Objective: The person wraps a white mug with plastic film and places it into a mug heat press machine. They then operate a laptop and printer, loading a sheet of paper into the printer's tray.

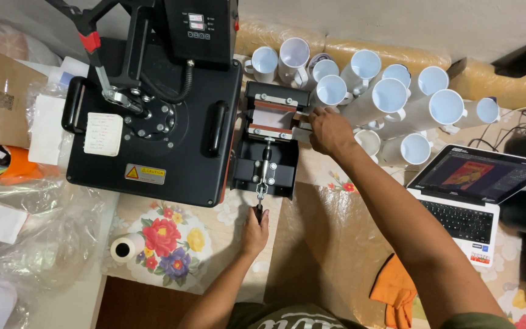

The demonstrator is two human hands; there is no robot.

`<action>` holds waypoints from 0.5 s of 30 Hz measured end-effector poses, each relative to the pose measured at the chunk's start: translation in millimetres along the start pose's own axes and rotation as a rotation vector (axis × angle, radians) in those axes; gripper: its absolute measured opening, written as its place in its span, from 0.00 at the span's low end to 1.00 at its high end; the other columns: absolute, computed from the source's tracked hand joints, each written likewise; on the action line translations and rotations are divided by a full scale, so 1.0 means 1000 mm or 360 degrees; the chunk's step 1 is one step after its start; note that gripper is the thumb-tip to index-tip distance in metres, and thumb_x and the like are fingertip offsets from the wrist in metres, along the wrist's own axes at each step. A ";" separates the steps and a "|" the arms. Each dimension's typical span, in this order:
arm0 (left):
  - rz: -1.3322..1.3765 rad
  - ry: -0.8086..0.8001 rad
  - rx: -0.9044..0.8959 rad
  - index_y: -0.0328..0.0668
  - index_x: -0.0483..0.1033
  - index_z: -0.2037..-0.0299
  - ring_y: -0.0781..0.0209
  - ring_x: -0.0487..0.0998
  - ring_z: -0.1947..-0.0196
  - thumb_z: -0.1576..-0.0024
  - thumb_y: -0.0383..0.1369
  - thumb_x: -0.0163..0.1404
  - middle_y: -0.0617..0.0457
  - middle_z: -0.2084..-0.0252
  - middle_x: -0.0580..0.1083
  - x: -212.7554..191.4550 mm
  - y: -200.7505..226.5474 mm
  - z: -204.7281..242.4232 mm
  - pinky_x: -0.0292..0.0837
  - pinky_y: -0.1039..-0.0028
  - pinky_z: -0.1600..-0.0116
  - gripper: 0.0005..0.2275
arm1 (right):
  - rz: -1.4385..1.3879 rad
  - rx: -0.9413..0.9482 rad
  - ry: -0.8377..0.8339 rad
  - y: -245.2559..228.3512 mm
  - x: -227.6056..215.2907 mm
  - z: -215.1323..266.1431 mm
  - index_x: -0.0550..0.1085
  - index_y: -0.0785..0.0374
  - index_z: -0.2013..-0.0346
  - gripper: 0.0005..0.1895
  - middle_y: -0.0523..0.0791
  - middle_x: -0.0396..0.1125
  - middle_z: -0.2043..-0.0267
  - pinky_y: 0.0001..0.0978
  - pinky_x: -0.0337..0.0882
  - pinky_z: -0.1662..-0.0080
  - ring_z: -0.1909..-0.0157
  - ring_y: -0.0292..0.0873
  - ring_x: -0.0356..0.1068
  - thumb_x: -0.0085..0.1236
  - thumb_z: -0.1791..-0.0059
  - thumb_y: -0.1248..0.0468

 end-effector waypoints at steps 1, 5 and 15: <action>0.0001 0.0001 -0.0001 0.41 0.70 0.52 0.24 0.85 0.63 0.26 0.47 0.50 0.32 0.67 0.79 -0.001 0.002 0.000 0.79 0.48 0.64 0.16 | 0.0001 -0.0001 0.0000 -0.001 -0.002 0.000 0.82 0.59 0.38 0.27 0.47 0.75 0.41 0.45 0.81 0.39 0.40 0.54 0.79 0.66 0.51 0.56; -0.0001 -0.0015 -0.0036 0.42 0.70 0.52 0.24 0.86 0.63 0.26 0.48 0.50 0.32 0.68 0.79 -0.001 0.002 0.000 0.79 0.46 0.63 0.16 | 0.0032 -0.0024 -0.0049 -0.007 -0.007 -0.002 0.82 0.57 0.38 0.27 0.46 0.76 0.41 0.43 0.81 0.39 0.40 0.52 0.79 0.66 0.51 0.55; 0.0017 -0.0038 -0.0018 0.43 0.70 0.53 0.23 0.86 0.64 0.26 0.48 0.50 0.32 0.69 0.79 0.003 -0.009 0.000 0.78 0.45 0.65 0.16 | 0.0023 -0.0064 -0.0097 -0.018 -0.027 -0.006 0.82 0.61 0.36 0.27 0.48 0.77 0.39 0.46 0.84 0.42 0.39 0.53 0.80 0.69 0.49 0.56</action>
Point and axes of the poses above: each hand's wrist, its own z-axis away from the middle knuckle, its own x-axis out of the palm, y = z × x, the point moved 1 cm from there along -z, towards the middle knuckle
